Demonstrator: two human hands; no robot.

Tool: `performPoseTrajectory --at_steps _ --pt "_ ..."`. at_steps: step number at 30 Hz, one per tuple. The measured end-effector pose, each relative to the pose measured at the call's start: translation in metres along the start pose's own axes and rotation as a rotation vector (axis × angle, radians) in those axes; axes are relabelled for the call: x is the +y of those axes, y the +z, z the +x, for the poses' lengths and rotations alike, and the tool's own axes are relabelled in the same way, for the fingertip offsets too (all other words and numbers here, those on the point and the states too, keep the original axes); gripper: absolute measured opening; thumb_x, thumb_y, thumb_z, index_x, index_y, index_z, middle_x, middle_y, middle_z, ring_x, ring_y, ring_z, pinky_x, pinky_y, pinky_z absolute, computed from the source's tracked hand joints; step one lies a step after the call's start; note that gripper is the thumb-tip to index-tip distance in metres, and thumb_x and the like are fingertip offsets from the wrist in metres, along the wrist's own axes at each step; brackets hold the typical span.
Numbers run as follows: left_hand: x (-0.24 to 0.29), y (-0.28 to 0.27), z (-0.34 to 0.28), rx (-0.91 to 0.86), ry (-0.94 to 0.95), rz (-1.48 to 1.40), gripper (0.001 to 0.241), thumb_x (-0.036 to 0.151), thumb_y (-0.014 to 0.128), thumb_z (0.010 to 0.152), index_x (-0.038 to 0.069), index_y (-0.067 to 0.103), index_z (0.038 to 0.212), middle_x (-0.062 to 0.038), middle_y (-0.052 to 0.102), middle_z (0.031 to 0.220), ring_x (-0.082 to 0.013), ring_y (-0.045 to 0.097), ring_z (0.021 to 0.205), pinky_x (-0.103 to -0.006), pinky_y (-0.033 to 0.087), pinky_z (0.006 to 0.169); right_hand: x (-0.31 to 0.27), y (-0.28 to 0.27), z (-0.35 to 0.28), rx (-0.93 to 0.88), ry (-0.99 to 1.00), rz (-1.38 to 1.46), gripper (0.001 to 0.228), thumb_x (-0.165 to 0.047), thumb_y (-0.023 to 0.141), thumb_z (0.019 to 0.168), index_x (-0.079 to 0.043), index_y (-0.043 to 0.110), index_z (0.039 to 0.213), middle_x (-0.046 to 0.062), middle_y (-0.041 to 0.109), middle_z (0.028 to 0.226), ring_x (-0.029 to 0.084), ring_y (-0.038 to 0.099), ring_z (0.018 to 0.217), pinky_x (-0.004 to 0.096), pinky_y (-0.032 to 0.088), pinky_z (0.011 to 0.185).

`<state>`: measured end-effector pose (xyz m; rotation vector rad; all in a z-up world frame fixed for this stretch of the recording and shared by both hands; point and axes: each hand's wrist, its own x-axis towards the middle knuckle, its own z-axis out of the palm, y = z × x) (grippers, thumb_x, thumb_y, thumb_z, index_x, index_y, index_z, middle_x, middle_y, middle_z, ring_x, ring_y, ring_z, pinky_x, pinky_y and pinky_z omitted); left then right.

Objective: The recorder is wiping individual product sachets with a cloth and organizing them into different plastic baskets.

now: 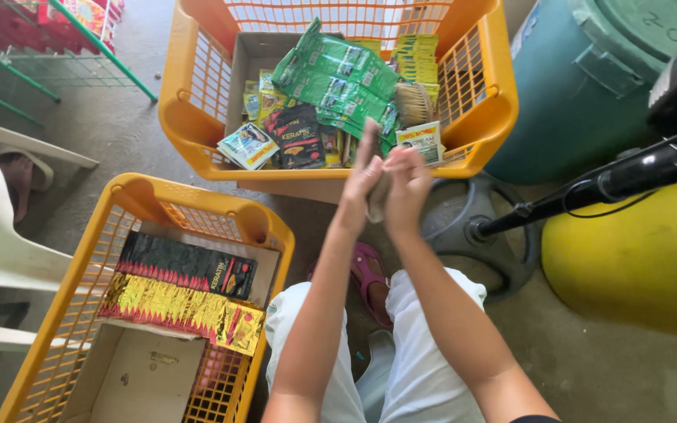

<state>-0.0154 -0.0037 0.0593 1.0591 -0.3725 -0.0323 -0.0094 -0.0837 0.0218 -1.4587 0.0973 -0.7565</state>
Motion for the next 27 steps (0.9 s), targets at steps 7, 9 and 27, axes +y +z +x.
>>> performPoseTrajectory --at_steps 7,9,27 --pt "-0.044 0.008 -0.022 0.005 -0.033 0.027 0.075 0.048 0.051 0.102 0.017 0.022 0.165 -0.012 0.042 0.124 -0.0188 0.040 0.107 -0.0351 0.035 0.097 0.021 -0.003 0.019 0.172 -0.063 -0.244 0.035 -0.024 0.060 0.101 -0.010 0.053 0.070 0.011 0.057 0.062 0.015 0.052 0.064 0.031 0.044 0.065" --pt "-0.052 0.010 -0.024 0.023 -0.039 0.052 0.078 0.051 0.054 0.100 0.017 0.027 0.165 -0.017 0.036 0.161 -0.0243 0.034 0.145 -0.0436 0.027 0.123 0.040 -0.011 0.037 0.228 -0.041 -0.258 0.037 -0.029 0.061 0.100 -0.013 0.053 0.068 0.007 0.057 0.059 0.014 0.051 0.062 0.029 0.045 0.066" --pt "-0.028 -0.002 -0.023 -0.086 -0.094 -0.719 0.084 0.059 0.033 0.106 -0.003 0.024 0.161 -0.029 0.031 0.161 -0.0347 0.034 0.149 -0.0495 0.026 0.126 0.016 -0.007 0.038 0.168 -0.245 -0.464 0.035 -0.026 0.056 0.102 -0.007 0.048 0.073 0.020 0.053 0.068 0.040 0.058 0.070 0.041 0.050 0.071"
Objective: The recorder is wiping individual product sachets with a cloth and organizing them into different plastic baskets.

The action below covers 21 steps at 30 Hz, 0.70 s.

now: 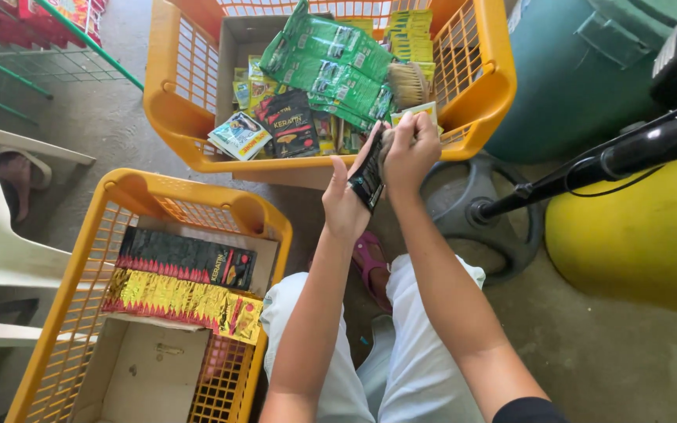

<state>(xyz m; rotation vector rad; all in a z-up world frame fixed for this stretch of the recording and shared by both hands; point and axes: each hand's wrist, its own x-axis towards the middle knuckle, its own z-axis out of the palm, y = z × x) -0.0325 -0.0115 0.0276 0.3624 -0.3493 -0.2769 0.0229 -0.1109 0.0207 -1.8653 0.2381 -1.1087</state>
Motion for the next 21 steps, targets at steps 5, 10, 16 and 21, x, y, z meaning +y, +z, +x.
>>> performPoseTrajectory --at_steps 5,10,16,21 --pt "-0.005 -0.019 0.007 0.172 0.015 -0.105 0.083 0.066 0.033 0.106 0.000 0.036 0.157 -0.029 0.048 0.147 -0.0370 0.053 0.131 -0.0508 0.042 0.114 -0.046 -0.013 -0.021 -0.135 -0.021 0.006 0.033 -0.025 0.056 0.101 -0.010 0.051 0.072 0.013 0.053 0.066 0.038 0.058 0.067 0.044 0.047 0.069" --pt "-0.012 -0.051 0.007 0.361 0.002 -0.057 0.073 0.063 0.040 0.105 0.005 0.050 0.148 -0.025 0.069 0.122 -0.0307 0.072 0.103 -0.0428 0.057 0.096 -0.035 -0.008 -0.033 -0.153 -0.236 -0.114 0.035 -0.032 0.063 0.095 -0.017 0.047 0.067 0.000 0.046 0.066 0.026 0.058 0.071 0.038 0.044 0.081" --pt "-0.008 -0.008 0.004 0.071 0.001 0.046 0.080 0.064 0.029 0.109 0.003 0.033 0.161 -0.017 0.049 0.153 -0.0247 0.052 0.134 -0.0432 0.043 0.115 -0.016 -0.001 0.004 -0.043 -0.208 -0.069 0.028 -0.017 0.053 0.099 -0.009 0.049 0.073 0.014 0.048 0.069 0.039 0.057 0.070 0.042 0.047 0.068" --pt "-0.008 -0.005 0.010 0.111 -0.013 0.054 0.079 0.063 0.034 0.109 0.003 0.035 0.160 -0.018 0.055 0.147 -0.0262 0.057 0.129 -0.0444 0.046 0.112 -0.029 -0.005 0.000 -0.039 -0.189 -0.066 0.029 -0.017 0.052 0.100 -0.009 0.049 0.072 0.013 0.049 0.068 0.040 0.057 0.067 0.043 0.047 0.065"
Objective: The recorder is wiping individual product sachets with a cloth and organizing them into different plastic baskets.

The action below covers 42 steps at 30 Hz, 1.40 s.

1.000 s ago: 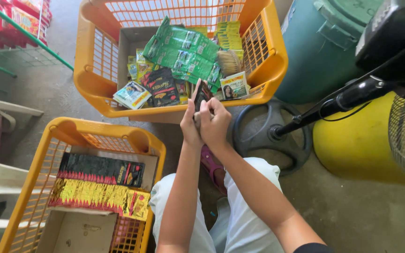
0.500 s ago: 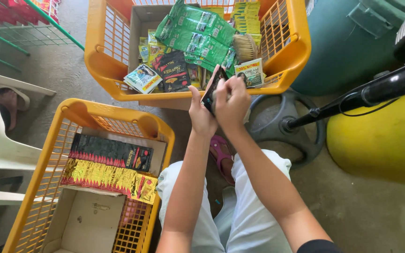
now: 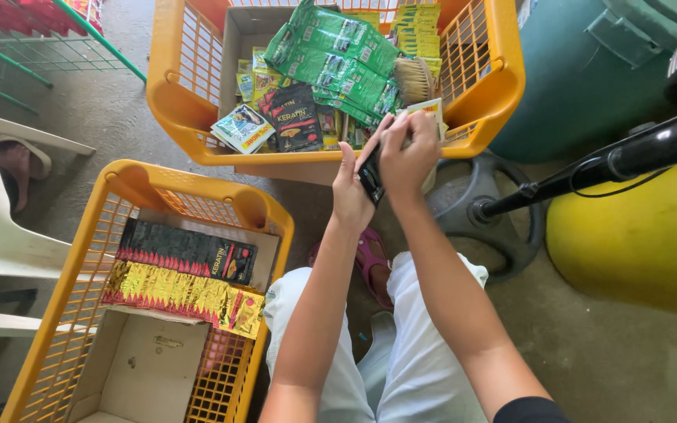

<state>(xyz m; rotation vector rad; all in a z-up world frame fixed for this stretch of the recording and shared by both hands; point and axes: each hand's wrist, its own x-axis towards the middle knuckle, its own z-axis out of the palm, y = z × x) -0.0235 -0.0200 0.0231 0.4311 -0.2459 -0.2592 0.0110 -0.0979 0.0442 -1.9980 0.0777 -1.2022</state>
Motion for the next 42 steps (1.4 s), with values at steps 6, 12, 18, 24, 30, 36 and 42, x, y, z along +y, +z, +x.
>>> performPoseTrajectory --at_steps 6,12,18,24,30,36,42 --pt "0.006 -0.004 0.000 0.120 0.024 0.076 0.070 0.060 0.036 0.110 0.006 0.049 0.152 -0.016 0.062 0.140 -0.0233 0.063 0.123 -0.0386 0.046 0.112 -0.010 0.002 -0.014 -0.014 0.009 0.018 0.034 -0.020 0.055 0.101 -0.012 0.048 0.069 0.011 0.049 0.064 0.035 0.059 0.064 0.037 0.048 0.062" --pt "-0.005 -0.008 -0.010 0.109 0.040 0.261 0.070 0.055 0.036 0.111 0.000 0.042 0.154 -0.022 0.053 0.147 -0.0273 0.051 0.135 -0.0454 0.037 0.120 0.003 0.005 0.000 0.049 0.026 -0.004 0.035 -0.019 0.055 0.102 -0.010 0.048 0.070 0.013 0.050 0.064 0.037 0.060 0.064 0.037 0.049 0.061" --pt "0.003 -0.001 -0.005 0.130 0.055 0.217 0.065 0.055 0.033 0.110 0.009 0.046 0.154 -0.015 0.057 0.145 -0.0246 0.057 0.129 -0.0436 0.041 0.116 -0.001 0.003 0.001 0.067 0.108 0.022 0.034 -0.021 0.055 0.101 -0.007 0.051 0.070 0.017 0.054 0.063 0.039 0.061 0.064 0.038 0.048 0.060" --pt "0.007 -0.009 -0.009 0.059 0.068 0.250 0.075 0.061 0.026 0.107 0.010 0.032 0.161 -0.013 0.051 0.152 -0.0196 0.050 0.135 -0.0383 0.039 0.119 -0.002 0.005 -0.006 0.018 0.114 0.047 0.036 -0.020 0.057 0.099 -0.009 0.049 0.066 0.015 0.052 0.060 0.037 0.061 0.061 0.036 0.048 0.057" --pt "0.003 0.002 -0.013 -0.033 0.065 0.323 0.078 0.061 0.023 0.107 0.008 0.026 0.163 -0.014 0.037 0.162 -0.0235 0.038 0.145 -0.0421 0.031 0.123 0.010 0.014 -0.007 0.008 0.208 0.040 0.036 -0.022 0.055 0.098 -0.011 0.048 0.065 0.013 0.054 0.058 0.031 0.060 0.057 0.034 0.048 0.058" --pt "0.010 -0.021 0.000 0.043 0.066 0.222 0.078 0.062 0.027 0.105 0.011 0.025 0.163 -0.019 0.046 0.155 -0.0264 0.051 0.136 -0.0437 0.043 0.116 -0.038 -0.007 -0.026 -0.105 0.207 0.080 0.038 -0.025 0.058 0.097 -0.013 0.048 0.062 0.011 0.053 0.057 0.032 0.063 0.058 0.033 0.049 0.057" --pt "-0.001 -0.011 -0.009 0.002 0.086 0.315 0.075 0.058 0.025 0.108 0.008 0.024 0.163 -0.017 0.043 0.158 -0.0249 0.043 0.142 -0.0438 0.034 0.121 -0.005 0.002 -0.012 -0.056 0.232 0.059 0.038 -0.023 0.056 0.098 -0.012 0.050 0.062 0.013 0.053 0.056 0.031 0.063 0.058 0.032 0.049 0.058"
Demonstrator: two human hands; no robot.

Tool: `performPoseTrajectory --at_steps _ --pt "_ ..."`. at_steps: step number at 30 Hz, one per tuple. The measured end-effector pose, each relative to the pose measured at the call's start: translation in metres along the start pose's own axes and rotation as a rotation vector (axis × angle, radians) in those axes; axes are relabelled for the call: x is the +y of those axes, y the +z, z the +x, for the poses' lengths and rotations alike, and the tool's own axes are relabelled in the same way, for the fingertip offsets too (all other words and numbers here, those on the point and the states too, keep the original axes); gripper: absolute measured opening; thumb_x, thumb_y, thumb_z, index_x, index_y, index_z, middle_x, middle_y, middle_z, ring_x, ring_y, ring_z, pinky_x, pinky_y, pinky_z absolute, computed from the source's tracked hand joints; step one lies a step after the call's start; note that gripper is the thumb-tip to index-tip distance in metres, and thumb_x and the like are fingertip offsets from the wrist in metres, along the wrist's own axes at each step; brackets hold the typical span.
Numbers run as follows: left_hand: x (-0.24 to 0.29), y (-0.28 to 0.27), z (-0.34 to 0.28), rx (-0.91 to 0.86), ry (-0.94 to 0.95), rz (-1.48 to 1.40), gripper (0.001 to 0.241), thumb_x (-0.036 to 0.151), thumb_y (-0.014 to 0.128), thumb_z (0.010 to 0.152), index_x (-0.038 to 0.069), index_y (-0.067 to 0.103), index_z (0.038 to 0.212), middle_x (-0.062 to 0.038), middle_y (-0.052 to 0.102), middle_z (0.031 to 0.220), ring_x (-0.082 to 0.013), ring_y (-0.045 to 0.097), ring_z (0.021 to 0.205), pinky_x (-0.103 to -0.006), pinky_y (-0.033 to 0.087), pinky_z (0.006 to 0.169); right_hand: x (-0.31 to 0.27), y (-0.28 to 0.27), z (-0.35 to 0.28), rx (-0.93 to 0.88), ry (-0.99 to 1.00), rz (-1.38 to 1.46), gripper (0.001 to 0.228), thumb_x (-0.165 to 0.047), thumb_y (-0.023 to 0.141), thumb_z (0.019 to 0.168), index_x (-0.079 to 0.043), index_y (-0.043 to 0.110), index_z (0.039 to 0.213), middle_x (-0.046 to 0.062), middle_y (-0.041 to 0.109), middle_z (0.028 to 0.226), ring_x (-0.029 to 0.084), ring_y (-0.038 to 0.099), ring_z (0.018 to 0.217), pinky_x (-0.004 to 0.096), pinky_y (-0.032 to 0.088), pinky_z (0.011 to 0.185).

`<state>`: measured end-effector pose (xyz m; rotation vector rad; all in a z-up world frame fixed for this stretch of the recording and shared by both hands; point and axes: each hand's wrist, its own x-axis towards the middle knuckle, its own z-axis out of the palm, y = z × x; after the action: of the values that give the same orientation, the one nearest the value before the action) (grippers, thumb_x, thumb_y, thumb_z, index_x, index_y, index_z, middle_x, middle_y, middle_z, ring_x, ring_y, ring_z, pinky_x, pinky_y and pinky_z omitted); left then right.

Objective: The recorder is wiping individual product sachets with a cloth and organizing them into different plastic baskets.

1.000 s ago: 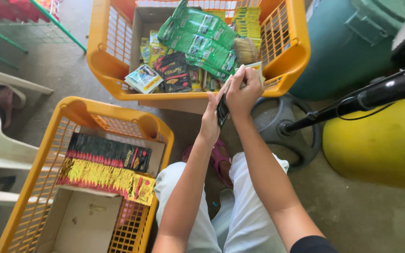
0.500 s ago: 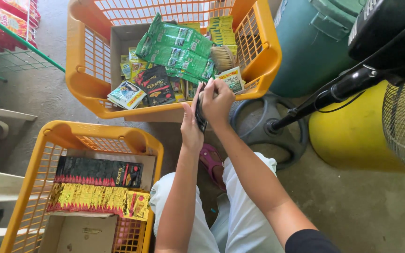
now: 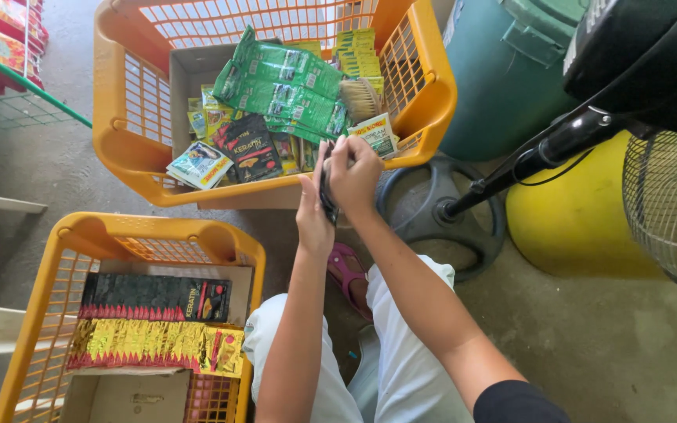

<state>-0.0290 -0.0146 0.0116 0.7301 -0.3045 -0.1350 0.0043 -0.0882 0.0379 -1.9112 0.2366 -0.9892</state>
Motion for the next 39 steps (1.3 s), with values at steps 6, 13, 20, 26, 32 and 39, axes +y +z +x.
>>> performPoseTrajectory --at_steps 6,13,20,26,32,39 --pt "-0.002 0.009 -0.002 -0.044 -0.012 0.084 0.076 0.059 0.024 0.107 0.009 0.022 0.164 -0.015 0.031 0.164 -0.0261 0.032 0.149 -0.0450 0.023 0.126 0.002 -0.002 0.012 0.031 0.012 -0.005 0.034 -0.019 0.054 0.097 -0.007 0.050 0.066 0.018 0.055 0.060 0.034 0.061 0.060 0.039 0.048 0.059" --pt "-0.008 -0.012 0.004 0.075 -0.010 -0.137 0.071 0.057 0.029 0.107 0.012 0.030 0.161 -0.018 0.054 0.149 -0.0259 0.056 0.134 -0.0438 0.043 0.117 -0.019 -0.009 -0.013 -0.103 0.014 0.082 0.035 -0.018 0.056 0.097 -0.008 0.051 0.063 0.015 0.053 0.056 0.034 0.061 0.057 0.035 0.047 0.057" --pt "-0.010 -0.007 0.002 -0.001 -0.015 -0.167 0.074 0.061 0.028 0.109 0.008 0.034 0.161 -0.018 0.043 0.158 -0.0256 0.041 0.145 -0.0437 0.031 0.124 0.018 0.007 0.010 0.018 -0.056 -0.020 0.033 -0.018 0.054 0.098 -0.011 0.051 0.066 0.013 0.055 0.059 0.029 0.059 0.058 0.036 0.046 0.061" --pt "0.001 -0.005 0.008 0.077 -0.018 -0.289 0.071 0.061 0.031 0.110 0.007 0.043 0.155 -0.019 0.062 0.138 -0.0256 0.062 0.124 -0.0426 0.047 0.112 -0.013 -0.005 -0.016 -0.054 -0.102 -0.015 0.037 -0.021 0.058 0.098 -0.012 0.050 0.064 0.010 0.052 0.058 0.029 0.060 0.058 0.033 0.047 0.058" --pt "0.023 0.014 -0.003 0.033 -0.029 -0.346 0.072 0.057 0.034 0.112 0.000 0.046 0.153 -0.026 0.059 0.140 -0.0295 0.061 0.125 -0.0456 0.047 0.112 0.013 0.006 0.011 0.054 -0.168 -0.062 0.033 -0.019 0.062 0.095 -0.012 0.050 0.065 0.011 0.053 0.059 0.032 0.062 0.060 0.035 0.048 0.058" --pt "0.021 0.006 0.002 -0.058 -0.055 -0.389 0.082 0.057 0.031 0.106 -0.003 0.024 0.161 -0.026 0.025 0.165 -0.0347 0.032 0.149 -0.0498 0.027 0.125 0.013 0.007 0.021 0.067 -0.151 -0.081 0.033 -0.019 0.058 0.098 -0.008 0.049 0.069 0.017 0.054 0.062 0.041 0.061 0.063 0.040 0.049 0.060"
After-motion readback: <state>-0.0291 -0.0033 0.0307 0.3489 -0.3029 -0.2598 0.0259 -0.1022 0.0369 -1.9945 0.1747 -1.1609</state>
